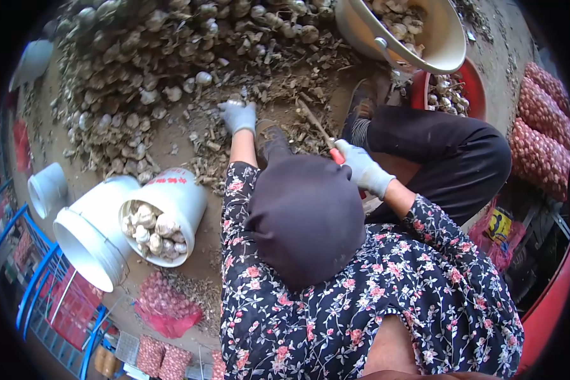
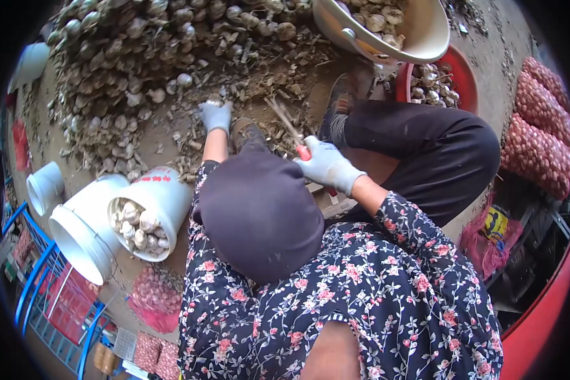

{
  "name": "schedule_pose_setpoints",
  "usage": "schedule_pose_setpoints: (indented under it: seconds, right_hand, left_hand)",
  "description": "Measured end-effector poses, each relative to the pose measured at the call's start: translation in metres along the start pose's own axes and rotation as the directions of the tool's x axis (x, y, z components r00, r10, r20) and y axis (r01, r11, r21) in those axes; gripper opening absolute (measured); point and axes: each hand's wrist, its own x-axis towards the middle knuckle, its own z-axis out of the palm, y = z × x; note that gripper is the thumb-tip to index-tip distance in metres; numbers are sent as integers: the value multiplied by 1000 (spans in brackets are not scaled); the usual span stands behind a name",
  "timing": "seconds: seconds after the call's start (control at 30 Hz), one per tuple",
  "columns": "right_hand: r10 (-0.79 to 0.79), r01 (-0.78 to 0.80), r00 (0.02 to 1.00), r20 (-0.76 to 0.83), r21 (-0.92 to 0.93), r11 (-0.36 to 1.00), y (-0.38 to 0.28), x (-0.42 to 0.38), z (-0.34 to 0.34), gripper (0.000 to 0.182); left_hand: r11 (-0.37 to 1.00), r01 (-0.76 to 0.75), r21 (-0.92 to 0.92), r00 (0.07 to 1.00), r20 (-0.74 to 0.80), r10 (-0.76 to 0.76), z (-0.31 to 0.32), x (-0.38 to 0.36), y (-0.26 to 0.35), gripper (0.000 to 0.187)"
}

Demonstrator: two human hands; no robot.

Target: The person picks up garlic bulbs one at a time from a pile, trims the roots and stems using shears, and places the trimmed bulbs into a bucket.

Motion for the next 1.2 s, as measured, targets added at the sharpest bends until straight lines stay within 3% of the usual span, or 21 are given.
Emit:
schedule_pose_setpoints:
  seconds: [0.03,0.07,0.1,0.13,0.2,0.23,0.3,0.47,0.53,0.6,0.67,0.7,0.83,0.97,1.03,1.2]
  right_hand:
    - [92,-92,994,60,3,996,-1,7,3,53]
    - [83,-85,993,89,22,996,-6,8,3,51]
    - [41,-36,995,94,-55,998,-9,13,4,47]
    - [4,11,994,113,-129,992,-10,12,6,44]
    - [-26,52,995,98,-264,963,-15,20,9,37]
    - [-29,53,996,83,-308,950,-24,20,6,35]
    - [-129,121,992,-1,-350,929,-28,23,6,31]
    - [-288,223,954,-83,-445,868,-53,17,-10,33]
    - [-388,287,910,-149,-450,846,-58,17,-13,34]
    - [-376,269,915,-144,-476,837,-68,17,-21,40]
    - [-470,321,869,-155,-546,774,-72,18,-27,41]
    - [-495,327,853,-165,-571,753,-73,16,-29,44]
    - [-540,368,829,-143,-587,721,-83,16,-38,56]
    - [-559,370,816,-148,-608,702,-84,17,-45,59]
    - [-581,376,798,-164,-617,691,-80,17,-45,58]
    - [-626,468,772,-105,-572,674,-77,26,-35,50]
  left_hand:
    - [1000,-3,-28,999,43,4,-3,1,-4,57]
    - [999,-2,-54,997,82,6,-6,9,-15,52]
    - [959,-34,-282,987,143,77,-4,15,-30,47]
    - [893,-174,-416,973,65,220,12,21,-54,30]
    - [735,-48,-676,919,258,297,-22,6,-51,24]
    - [744,-52,-666,922,254,291,-49,-11,-39,24]
    - [445,187,-876,883,349,314,-103,-53,-3,32]
    - [465,58,-883,853,286,436,-158,-84,27,40]
    - [457,-122,-881,825,166,540,-166,-85,35,42]
    - [477,-115,-871,832,178,526,-173,-87,43,45]
    - [590,-335,-735,821,80,566,-175,-89,50,51]
    - [727,-448,-521,828,67,557,-172,-82,47,55]
    - [572,-403,-714,837,-35,547,-174,-88,56,58]
    - [648,-532,-545,818,-133,560,-187,-92,71,58]
    - [748,-568,-343,814,-100,572,-195,-101,75,58]
    - [699,-679,-224,733,-145,665,-193,-103,71,59]
